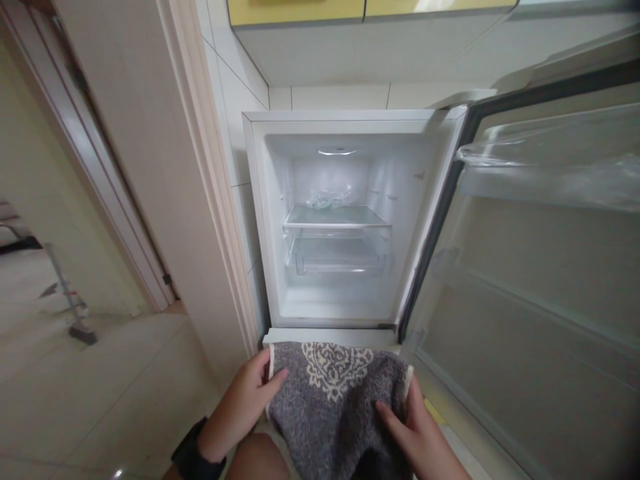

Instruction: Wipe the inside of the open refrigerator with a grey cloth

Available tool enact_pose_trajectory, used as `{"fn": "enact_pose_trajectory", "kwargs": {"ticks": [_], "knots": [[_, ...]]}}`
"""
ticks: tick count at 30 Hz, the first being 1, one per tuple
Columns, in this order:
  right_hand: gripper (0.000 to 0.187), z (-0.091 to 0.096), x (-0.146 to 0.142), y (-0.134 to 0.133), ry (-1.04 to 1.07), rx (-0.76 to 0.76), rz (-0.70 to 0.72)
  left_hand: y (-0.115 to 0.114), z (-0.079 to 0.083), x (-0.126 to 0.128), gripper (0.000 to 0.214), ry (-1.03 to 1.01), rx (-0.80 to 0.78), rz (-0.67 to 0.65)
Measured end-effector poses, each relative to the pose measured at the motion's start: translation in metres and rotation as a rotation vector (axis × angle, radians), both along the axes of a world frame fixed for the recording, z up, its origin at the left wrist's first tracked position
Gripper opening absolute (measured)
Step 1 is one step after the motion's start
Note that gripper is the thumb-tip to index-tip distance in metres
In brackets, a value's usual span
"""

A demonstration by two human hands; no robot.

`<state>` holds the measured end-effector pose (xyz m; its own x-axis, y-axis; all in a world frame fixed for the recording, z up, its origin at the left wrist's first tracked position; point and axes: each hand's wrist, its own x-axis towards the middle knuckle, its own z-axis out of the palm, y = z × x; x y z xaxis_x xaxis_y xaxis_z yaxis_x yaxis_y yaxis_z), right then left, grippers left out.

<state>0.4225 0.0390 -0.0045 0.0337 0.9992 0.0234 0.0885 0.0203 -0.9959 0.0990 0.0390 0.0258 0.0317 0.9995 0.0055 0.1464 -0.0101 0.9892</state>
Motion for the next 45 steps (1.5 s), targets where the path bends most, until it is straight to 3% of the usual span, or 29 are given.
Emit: {"fn": "enact_pose_trajectory", "kwargs": {"ticks": [6, 10, 13, 16, 20, 23, 26, 29, 31, 36, 45], "knots": [[0.095, 0.005, 0.005, 0.008, -0.181, 0.040, -0.020, 0.001, 0.004, 0.005, 0.051, 0.040, 0.034, 0.035], [0.077, 0.014, 0.006, 0.009, -0.240, 0.105, -0.026, 0.001, 0.008, 0.005, 0.044, 0.057, 0.051, 0.063], [0.057, 0.032, -0.006, 0.005, -0.314, 0.196, -0.005, -0.004, 0.019, 0.016, 0.035, 0.132, 0.132, 0.094], [0.036, 0.058, -0.033, -0.003, -0.429, 0.351, 0.036, -0.015, 0.037, 0.038, 0.028, 0.245, 0.183, 0.013], [0.022, 0.088, -0.072, -0.017, -0.414, 0.399, 0.287, -0.025, 0.055, 0.065, 0.035, 0.354, 0.226, -0.173], [0.023, 0.104, -0.087, -0.025, -0.452, 0.365, 0.420, -0.024, 0.054, 0.073, 0.042, 0.366, 0.233, -0.192], [0.027, 0.114, -0.087, -0.030, -0.518, 0.288, 0.504, -0.017, 0.045, 0.072, 0.040, 0.330, 0.217, -0.122], [0.060, 0.113, -0.083, -0.030, -0.553, 0.284, 0.576, -0.012, 0.040, 0.068, 0.027, 0.327, 0.216, -0.040], [0.073, 0.108, -0.080, -0.027, -0.564, 0.307, 0.541, -0.010, 0.042, 0.065, 0.020, 0.356, 0.219, 0.006], [0.052, 0.096, -0.077, -0.018, -0.506, 0.338, 0.447, -0.010, 0.053, 0.062, 0.013, 0.396, 0.273, 0.060], [0.060, 0.106, -0.087, -0.026, -0.537, 0.439, 0.520, -0.008, 0.049, 0.061, 0.005, 0.308, 0.283, 0.037]]}}
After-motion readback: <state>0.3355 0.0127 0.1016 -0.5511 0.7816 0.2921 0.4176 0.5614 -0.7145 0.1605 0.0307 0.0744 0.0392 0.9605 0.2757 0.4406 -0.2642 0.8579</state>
